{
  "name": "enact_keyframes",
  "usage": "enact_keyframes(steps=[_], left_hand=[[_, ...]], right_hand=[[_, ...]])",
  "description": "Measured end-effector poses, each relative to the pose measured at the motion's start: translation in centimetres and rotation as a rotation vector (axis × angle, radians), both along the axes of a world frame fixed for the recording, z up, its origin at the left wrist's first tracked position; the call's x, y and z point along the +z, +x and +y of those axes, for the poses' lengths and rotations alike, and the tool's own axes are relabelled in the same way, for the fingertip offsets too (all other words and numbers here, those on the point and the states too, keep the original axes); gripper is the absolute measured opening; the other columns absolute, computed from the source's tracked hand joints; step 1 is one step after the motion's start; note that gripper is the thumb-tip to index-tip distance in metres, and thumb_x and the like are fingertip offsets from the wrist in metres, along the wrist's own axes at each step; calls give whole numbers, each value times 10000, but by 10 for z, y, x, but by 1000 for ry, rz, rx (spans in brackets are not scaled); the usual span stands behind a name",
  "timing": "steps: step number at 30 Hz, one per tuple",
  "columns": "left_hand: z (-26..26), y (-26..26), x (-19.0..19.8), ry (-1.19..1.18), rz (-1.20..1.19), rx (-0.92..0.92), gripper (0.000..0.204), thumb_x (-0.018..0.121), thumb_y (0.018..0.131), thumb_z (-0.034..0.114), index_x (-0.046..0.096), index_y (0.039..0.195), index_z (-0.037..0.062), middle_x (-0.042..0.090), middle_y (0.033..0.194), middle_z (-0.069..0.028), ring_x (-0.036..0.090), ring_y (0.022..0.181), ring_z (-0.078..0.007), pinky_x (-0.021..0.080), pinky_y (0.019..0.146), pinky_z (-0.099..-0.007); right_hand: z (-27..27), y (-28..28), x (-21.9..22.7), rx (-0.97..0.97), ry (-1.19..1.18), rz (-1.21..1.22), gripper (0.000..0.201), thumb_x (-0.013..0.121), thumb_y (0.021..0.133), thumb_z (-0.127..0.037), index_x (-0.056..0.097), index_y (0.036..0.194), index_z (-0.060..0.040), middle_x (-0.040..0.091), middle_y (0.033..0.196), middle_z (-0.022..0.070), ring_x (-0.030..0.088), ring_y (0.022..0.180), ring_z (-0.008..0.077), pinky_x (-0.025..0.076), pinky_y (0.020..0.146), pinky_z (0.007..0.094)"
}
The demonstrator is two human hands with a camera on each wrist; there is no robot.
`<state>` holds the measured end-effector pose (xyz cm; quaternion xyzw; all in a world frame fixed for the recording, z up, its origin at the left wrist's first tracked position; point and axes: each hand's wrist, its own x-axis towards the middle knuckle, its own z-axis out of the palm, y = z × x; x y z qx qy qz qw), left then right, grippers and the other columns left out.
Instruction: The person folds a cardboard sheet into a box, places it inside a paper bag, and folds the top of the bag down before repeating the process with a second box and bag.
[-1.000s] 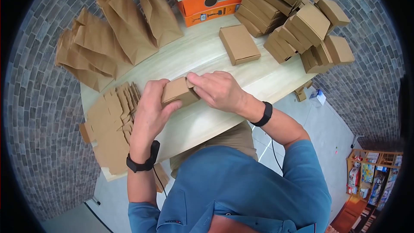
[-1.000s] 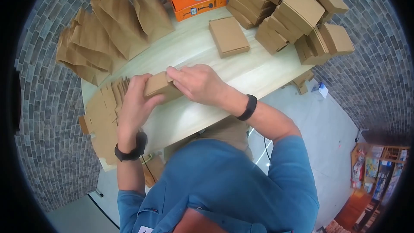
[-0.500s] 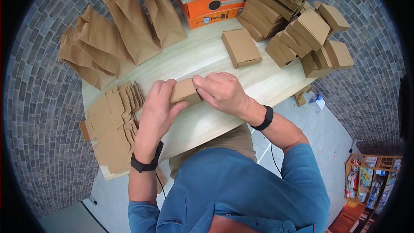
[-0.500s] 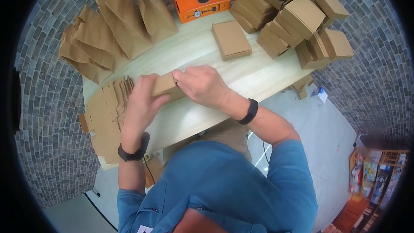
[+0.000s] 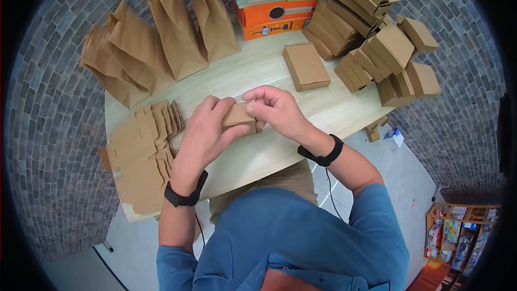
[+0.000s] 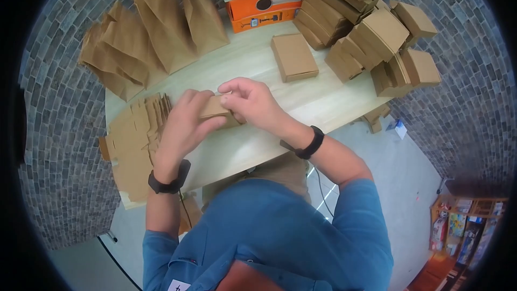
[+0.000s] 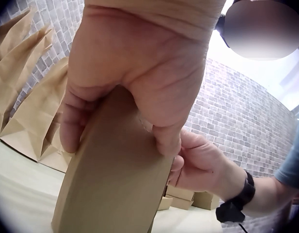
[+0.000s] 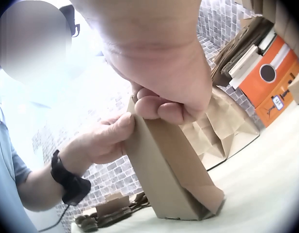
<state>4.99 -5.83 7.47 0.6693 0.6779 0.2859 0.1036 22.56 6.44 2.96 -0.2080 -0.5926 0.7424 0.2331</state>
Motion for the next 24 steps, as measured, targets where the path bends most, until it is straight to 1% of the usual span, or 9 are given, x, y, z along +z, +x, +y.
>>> enact_keyframes(steps=[3, 7, 12, 14, 16, 18, 21, 22, 24], left_hand=[[2, -8, -1, -20, -32, -10, 523, 836, 754, 299, 637, 1173, 58, 591, 998, -145, 606, 946, -350, 498, 808, -437], [2, -13, -2, -33, -116, -6, 513, 842, 748, 296, 648, 1157, 56, 596, 980, -141, 615, 917, -341, 504, 803, -423], [13, -27, -12, -21, -237, 16, 525, 837, 787, 331, 644, 1172, 29, 651, 1035, -126, 646, 947, -281, 512, 824, -376], [18, -36, -18, -209, -768, 141, 554, 758, 878, 458, 645, 1204, 24, 679, 1135, -102, 655, 1008, -218, 518, 850, -354], [20, -53, -31, -309, -971, 165, 581, 701, 910, 511, 638, 1230, 30, 673, 1163, -99, 649, 1027, -201, 522, 856, -357], [18, -53, -30, -435, -1211, 204, 613, 581, 963, 598, 625, 1272, 70, 662, 1192, -115, 644, 1050, -192, 538, 836, -382], [16, -49, -44, -428, -1272, 191, 592, 602, 962, 559, 621, 1258, 46, 663, 1132, -130, 648, 1011, -197, 539, 836, -421], [16, -44, -51, -429, -1277, 193, 592, 602, 962, 559, 621, 1258, 46, 663, 1132, -130, 648, 1011, -197, 539, 836, -421], [20, -34, -64, -345, -980, 368, 589, 627, 956, 514, 607, 1253, 5, 648, 1114, -145, 649, 973, -238, 530, 873, -441]], right_hand=[[10, 1, -12, 63, -151, 110, 277, 616, 1000, -136, 619, 1243, -2, 677, 942, 33, 628, 744, 77, 532, 686, 237], [10, 1, -18, 110, -77, 67, 291, 618, 1006, -159, 612, 1255, -10, 672, 957, 14, 623, 777, 73, 522, 711, 246], [7, -10, -17, -29, 112, 149, 301, 616, 1014, -187, 617, 1263, -18, 652, 1152, 30, 592, 1015, 86, 498, 897, 277], [13, -6, -6, -11, 218, 102, 329, 626, 1008, -184, 603, 1289, -15, 624, 1219, 45, 586, 1053, 101, 486, 931, 289], [21, 5, 0, 13, 326, 53, 359, 637, 1001, -181, 590, 1314, -12, 595, 1285, 59, 581, 1092, 117, 475, 964, 300], [29, 20, 3, 214, 311, 44, 448, 661, 983, -186, 548, 1381, -16, 541, 1358, 77, 583, 1125, 142, 479, 972, 315], [15, 36, 9, 283, 217, -11, 501, 666, 971, -181, 518, 1421, -20, 479, 1425, 89, 582, 1142, 158, 483, 978, 330], [11, 35, 3, 205, 311, 8, 498, 672, 967, -209, 533, 1407, -21, 558, 1336, 79, 618, 1051, 137, 524, 888, 307], [4, 35, 0, 148, 225, -91, 475, 664, 975, -212, 542, 1394, -22, 598, 1262, 67, 626, 985, 121, 534, 824, 287]])
